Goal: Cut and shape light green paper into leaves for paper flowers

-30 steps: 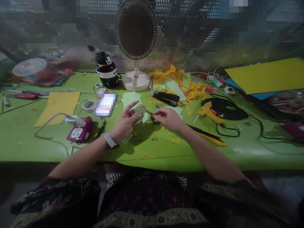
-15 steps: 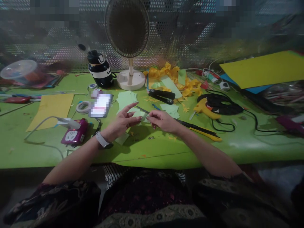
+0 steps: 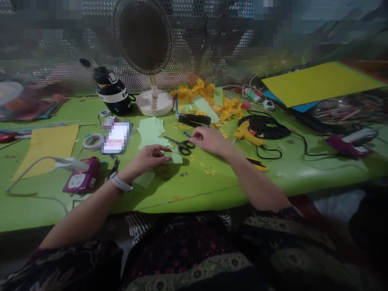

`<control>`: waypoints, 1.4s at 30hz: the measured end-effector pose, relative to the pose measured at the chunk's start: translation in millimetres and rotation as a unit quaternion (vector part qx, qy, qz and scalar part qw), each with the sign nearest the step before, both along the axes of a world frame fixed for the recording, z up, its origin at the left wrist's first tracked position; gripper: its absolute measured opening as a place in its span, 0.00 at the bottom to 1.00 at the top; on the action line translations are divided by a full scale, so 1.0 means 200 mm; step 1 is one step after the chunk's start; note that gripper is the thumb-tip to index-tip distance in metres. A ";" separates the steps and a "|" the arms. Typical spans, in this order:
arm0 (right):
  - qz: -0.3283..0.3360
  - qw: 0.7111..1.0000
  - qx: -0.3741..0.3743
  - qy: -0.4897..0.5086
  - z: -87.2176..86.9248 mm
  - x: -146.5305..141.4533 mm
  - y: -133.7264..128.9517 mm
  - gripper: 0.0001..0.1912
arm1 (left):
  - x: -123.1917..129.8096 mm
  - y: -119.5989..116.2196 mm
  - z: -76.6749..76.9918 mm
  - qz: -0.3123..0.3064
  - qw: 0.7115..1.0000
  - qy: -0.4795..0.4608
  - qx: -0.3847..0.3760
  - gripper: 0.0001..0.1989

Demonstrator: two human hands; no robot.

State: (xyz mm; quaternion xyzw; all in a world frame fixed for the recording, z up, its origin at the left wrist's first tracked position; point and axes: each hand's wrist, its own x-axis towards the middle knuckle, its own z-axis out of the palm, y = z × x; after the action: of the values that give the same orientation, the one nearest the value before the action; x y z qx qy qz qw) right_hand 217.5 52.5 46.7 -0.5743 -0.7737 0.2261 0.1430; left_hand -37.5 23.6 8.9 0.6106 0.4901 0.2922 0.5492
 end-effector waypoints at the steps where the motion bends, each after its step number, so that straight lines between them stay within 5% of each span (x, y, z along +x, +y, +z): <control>1: -0.028 0.997 0.042 -0.054 0.00 0.03 0.03 0.15 | 0.00 0.00 0.00 0.000 1.000 0.017 0.009 0.19; 7: -0.039 0.978 0.048 -0.199 -0.07 0.09 0.11 0.24 | -0.01 0.00 -0.02 -0.029 0.993 0.107 0.038 0.20; 12: -0.051 0.978 0.069 -0.192 -0.10 0.07 0.12 0.13 | 0.00 -0.03 0.03 -0.032 0.970 0.209 0.118 0.21; 20: -0.054 0.979 0.091 -0.172 -0.13 0.09 0.14 0.12 | 0.01 -0.06 0.11 0.026 0.934 0.288 0.208 0.23; 25: -0.063 0.975 0.188 -0.099 -0.12 0.08 0.12 0.14 | 0.02 -0.05 0.08 0.050 0.971 0.152 0.179 0.18; 28: 0.052 0.939 0.341 0.007 -0.10 0.03 0.06 0.12 | 0.04 -0.05 0.08 0.017 0.998 -0.031 0.059 0.16; 31: 0.191 0.889 0.412 0.062 -0.10 -0.02 -0.02 0.12 | 0.06 -0.06 0.08 -0.034 0.984 -0.175 -0.026 0.18; 35: 0.272 0.862 0.425 0.056 -0.13 -0.07 -0.09 0.11 | 0.06 -0.06 0.07 -0.033 0.965 -0.258 -0.035 0.19; 42: 0.230 0.871 0.402 0.163 -0.16 -0.14 -0.12 0.09 | 0.06 -0.07 0.03 0.000 0.961 -0.275 -0.021 0.14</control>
State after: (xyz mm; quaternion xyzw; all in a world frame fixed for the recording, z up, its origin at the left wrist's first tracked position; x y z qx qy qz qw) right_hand 189.7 28.8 13.9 -0.2275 -0.8739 0.0120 0.4295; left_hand -25.5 10.6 14.2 0.4950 0.3261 0.4388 0.6753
